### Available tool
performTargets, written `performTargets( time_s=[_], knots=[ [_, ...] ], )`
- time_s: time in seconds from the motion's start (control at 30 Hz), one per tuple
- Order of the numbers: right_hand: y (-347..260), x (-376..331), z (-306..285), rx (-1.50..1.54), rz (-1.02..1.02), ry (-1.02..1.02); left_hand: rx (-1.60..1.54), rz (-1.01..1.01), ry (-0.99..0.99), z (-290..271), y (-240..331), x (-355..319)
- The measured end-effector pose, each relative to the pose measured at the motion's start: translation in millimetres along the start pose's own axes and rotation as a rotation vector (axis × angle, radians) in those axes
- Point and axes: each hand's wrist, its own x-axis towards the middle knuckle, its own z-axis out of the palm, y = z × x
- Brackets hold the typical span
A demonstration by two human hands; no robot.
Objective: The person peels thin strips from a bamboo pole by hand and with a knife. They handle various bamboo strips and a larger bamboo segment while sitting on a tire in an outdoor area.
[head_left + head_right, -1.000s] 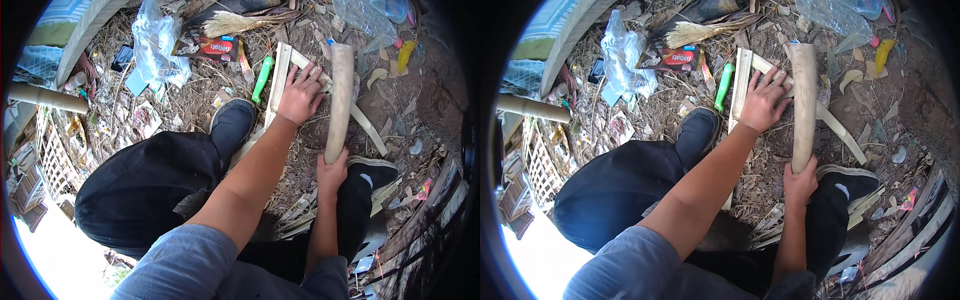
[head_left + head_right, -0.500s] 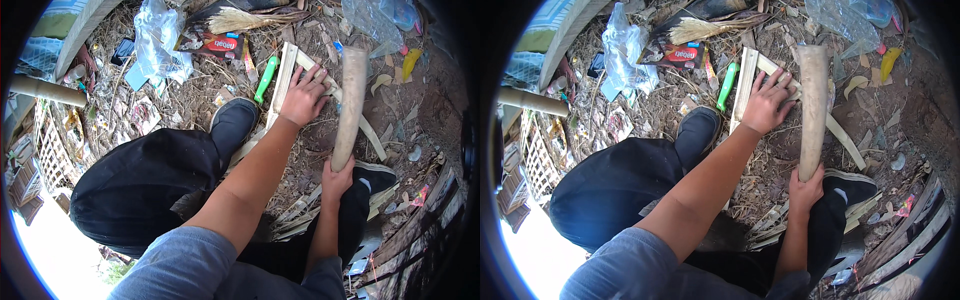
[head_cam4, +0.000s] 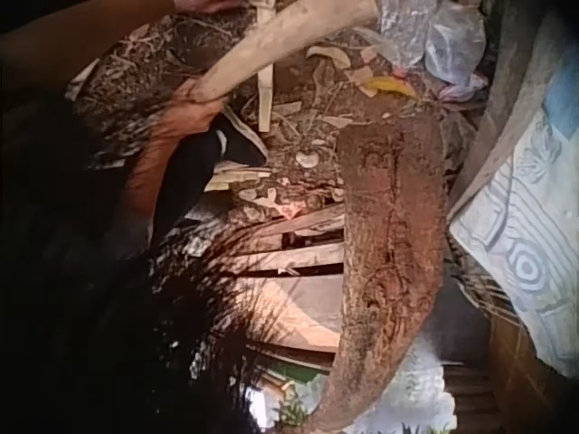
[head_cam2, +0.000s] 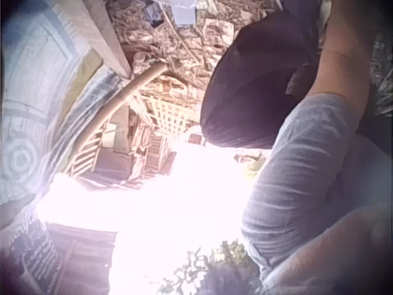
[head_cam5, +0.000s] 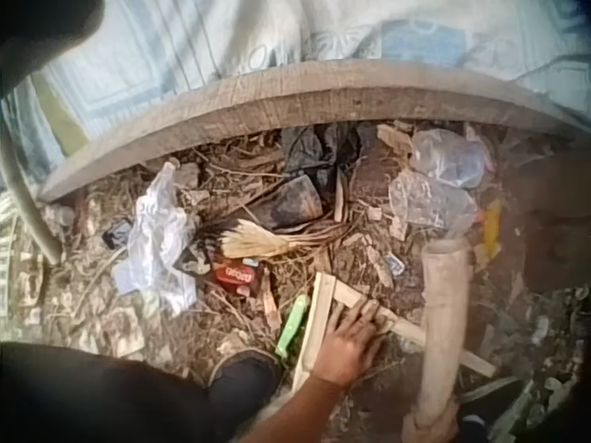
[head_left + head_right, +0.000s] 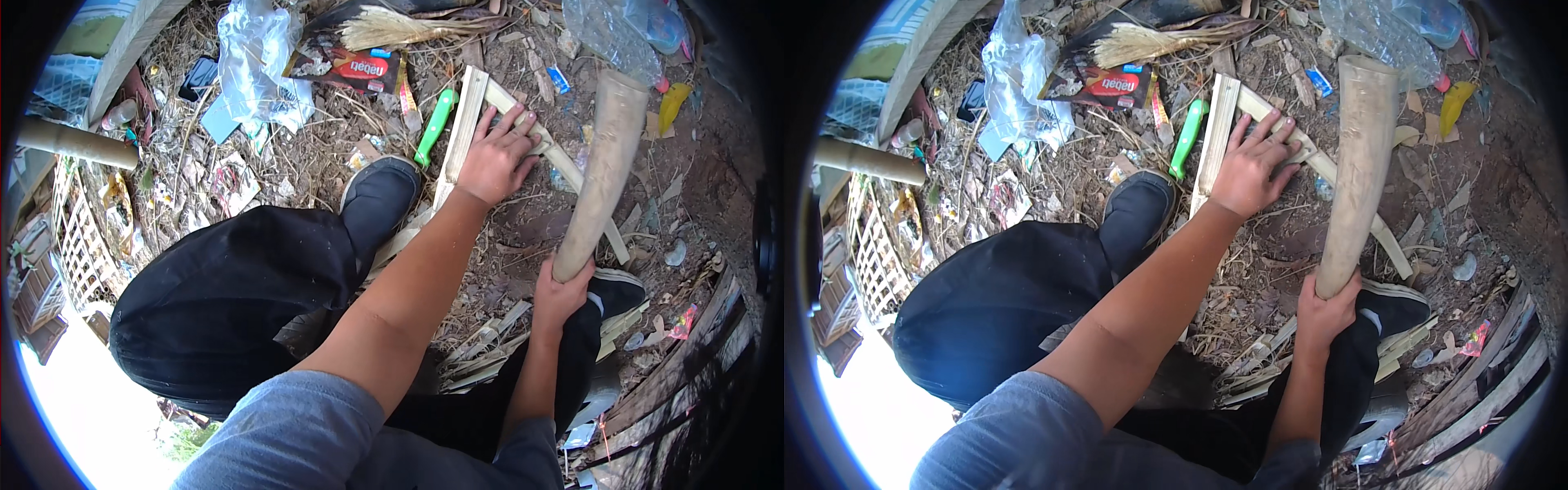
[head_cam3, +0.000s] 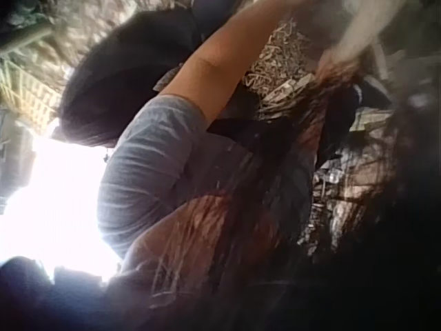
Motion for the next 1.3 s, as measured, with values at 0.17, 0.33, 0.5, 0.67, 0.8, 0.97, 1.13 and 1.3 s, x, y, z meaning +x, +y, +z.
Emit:
performTargets(
  time_s=[0.17, 0.33, 0.5, 0.67, 0.8, 0.97, 1.13, 1.3],
  knots=[
    [3.8, 5.7, 2.3, -0.105, -0.081, -0.089, 0.035, 0.005, 0.015, -2.7, -3.8, 3.1],
    [-2.8, 21.4, 4.3, -0.178, -0.089, -0.228, 0.021, 0.011, 0.012, -1.9, -3.3, 0.3],
    [-9.1, 14.3, -3.5, -0.085, -0.091, -0.058, 0.010, 0.021, 0.032, 1.4, -1.2, 0.1],
    [-9.6, 6.6, 6.4, -0.112, -0.099, -0.096, 0.009, 0.001, 0.012, -4.0, -1.7, -5.5],
    [-4.0, 9.6, 5.8, -0.171, -0.070, -0.192, 0.026, -0.009, 0.008, -2.0, -2.8, -6.8],
    [-2.8, 7.7, 0.9, -0.139, -0.077, -0.121, 0.007, -0.027, -0.002, -3.7, -1.3, -10.2],
    [-4.9, 9.5, -2.6, -0.139, -0.059, -0.121, -0.050, -0.037, -0.006, -3.5, 2.2, -12.2],
    [-2.7, 6.9, 1.9, -0.156, -0.109, -0.189, -0.004, -0.005, -0.013, -6.1, 1.0, -1.5]
  ],
)
